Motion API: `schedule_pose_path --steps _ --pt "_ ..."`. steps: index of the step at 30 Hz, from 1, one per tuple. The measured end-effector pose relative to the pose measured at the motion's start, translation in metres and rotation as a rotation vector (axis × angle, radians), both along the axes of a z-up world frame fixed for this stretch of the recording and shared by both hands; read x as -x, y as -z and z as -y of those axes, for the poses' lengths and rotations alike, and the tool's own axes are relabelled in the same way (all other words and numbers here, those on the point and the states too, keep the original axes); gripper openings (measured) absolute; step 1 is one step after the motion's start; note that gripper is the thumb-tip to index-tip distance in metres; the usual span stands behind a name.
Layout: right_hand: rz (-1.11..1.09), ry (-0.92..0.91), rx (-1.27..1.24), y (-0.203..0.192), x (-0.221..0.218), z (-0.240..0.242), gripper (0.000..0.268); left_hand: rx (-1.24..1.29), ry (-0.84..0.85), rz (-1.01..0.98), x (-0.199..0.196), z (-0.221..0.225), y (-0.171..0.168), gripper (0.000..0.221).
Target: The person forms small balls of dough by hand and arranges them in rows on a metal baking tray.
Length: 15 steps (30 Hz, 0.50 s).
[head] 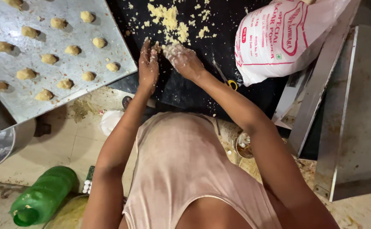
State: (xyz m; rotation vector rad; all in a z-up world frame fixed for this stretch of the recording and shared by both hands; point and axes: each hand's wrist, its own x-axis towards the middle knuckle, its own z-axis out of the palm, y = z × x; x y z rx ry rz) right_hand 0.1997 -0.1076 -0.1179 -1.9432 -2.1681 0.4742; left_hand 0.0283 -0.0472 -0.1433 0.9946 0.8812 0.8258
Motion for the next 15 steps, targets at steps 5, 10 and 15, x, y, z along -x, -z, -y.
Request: schedule_pose_path --steps 5,10,15 --pt "0.032 -0.08 -0.113 -0.009 -0.007 0.004 0.043 -0.16 0.019 -0.056 0.011 0.008 -0.015 0.053" --pt "0.095 -0.108 -0.119 -0.022 -0.009 0.0 0.024 -0.455 0.108 -0.293 0.01 0.01 -0.03 0.064" --pt "0.019 0.088 -0.068 -0.026 0.003 0.0 0.015 -0.724 0.314 -0.501 0.006 0.013 -0.035 0.089"
